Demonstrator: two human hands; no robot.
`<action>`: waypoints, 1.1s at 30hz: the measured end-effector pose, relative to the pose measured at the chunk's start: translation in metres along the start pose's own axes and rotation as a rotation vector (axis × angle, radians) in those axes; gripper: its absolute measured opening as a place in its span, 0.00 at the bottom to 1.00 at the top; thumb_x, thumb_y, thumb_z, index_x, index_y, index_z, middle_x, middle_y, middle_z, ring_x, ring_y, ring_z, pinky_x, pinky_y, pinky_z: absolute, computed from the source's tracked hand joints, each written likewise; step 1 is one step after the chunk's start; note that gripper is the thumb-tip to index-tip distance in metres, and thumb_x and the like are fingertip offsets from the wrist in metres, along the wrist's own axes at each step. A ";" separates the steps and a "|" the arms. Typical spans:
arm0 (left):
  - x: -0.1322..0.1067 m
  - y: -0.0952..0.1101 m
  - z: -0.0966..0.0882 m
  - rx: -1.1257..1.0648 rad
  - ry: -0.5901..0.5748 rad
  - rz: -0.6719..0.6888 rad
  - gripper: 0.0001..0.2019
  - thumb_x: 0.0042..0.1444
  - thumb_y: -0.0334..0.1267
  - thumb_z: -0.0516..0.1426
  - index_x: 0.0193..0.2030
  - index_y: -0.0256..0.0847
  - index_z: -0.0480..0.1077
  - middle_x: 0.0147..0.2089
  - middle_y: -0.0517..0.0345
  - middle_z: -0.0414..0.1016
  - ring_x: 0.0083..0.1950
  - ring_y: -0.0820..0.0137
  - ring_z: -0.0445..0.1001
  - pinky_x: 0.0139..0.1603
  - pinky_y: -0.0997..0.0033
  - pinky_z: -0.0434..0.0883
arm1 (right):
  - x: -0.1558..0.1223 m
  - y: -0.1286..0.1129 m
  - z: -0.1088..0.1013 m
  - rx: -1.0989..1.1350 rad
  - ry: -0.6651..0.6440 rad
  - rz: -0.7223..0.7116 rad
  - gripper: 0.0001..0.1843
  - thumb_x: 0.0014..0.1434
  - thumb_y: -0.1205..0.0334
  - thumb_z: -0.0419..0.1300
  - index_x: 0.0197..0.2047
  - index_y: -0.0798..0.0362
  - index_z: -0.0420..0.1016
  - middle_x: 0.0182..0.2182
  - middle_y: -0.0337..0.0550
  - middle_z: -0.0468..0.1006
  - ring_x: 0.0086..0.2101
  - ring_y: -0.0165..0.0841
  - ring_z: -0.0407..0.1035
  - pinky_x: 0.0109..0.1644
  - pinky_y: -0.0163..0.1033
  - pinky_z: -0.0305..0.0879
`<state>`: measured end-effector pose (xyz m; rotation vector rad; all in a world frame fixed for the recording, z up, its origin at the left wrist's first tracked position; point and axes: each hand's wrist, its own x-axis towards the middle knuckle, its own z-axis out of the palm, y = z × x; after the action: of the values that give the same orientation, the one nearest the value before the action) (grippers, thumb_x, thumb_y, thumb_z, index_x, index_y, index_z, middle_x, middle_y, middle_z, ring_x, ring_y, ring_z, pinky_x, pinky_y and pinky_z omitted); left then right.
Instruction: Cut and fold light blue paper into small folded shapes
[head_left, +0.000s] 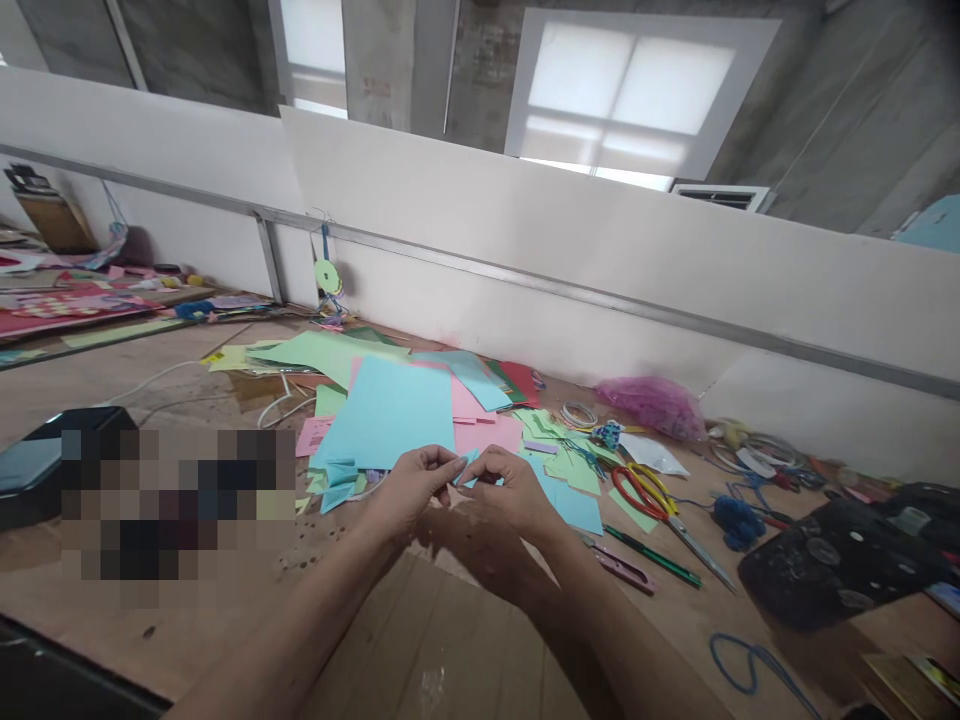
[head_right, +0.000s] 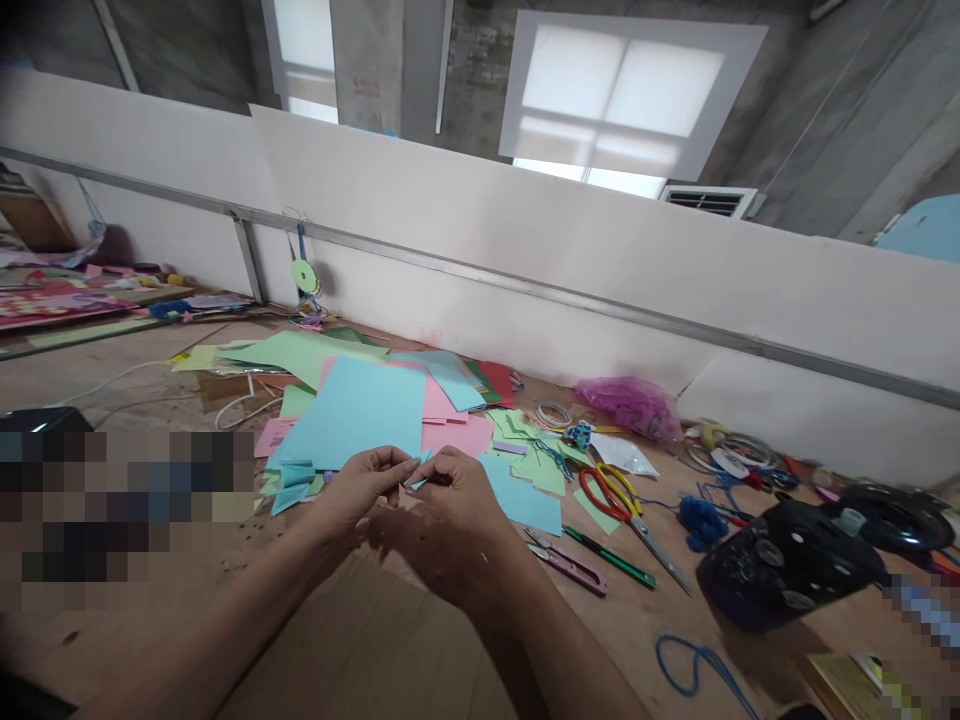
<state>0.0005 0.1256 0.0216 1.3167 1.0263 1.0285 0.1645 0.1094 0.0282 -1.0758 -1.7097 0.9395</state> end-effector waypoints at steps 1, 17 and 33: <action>0.000 0.000 0.000 0.005 -0.001 0.004 0.17 0.47 0.51 0.63 0.28 0.38 0.71 0.26 0.62 0.71 0.21 0.76 0.65 0.24 0.75 0.60 | 0.000 -0.001 0.000 -0.003 0.007 0.010 0.04 0.47 0.68 0.65 0.27 0.49 0.78 0.27 0.38 0.73 0.30 0.31 0.69 0.36 0.36 0.63; -0.001 0.002 0.004 0.053 0.095 0.096 0.15 0.47 0.50 0.62 0.30 0.39 0.74 0.25 0.63 0.71 0.22 0.74 0.66 0.25 0.74 0.61 | 0.005 0.005 -0.002 0.326 0.049 0.110 0.10 0.45 0.60 0.68 0.27 0.53 0.73 0.24 0.37 0.72 0.28 0.31 0.67 0.35 0.37 0.62; -0.003 0.006 0.010 -0.036 0.079 0.059 0.15 0.46 0.50 0.62 0.30 0.38 0.73 0.26 0.61 0.72 0.23 0.71 0.70 0.29 0.72 0.64 | 0.005 0.004 0.001 0.163 0.111 0.080 0.09 0.47 0.61 0.63 0.24 0.52 0.66 0.21 0.34 0.66 0.25 0.29 0.59 0.29 0.35 0.57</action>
<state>0.0098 0.1205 0.0279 1.2923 1.0283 1.1462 0.1635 0.1154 0.0255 -1.0738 -1.4822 1.0314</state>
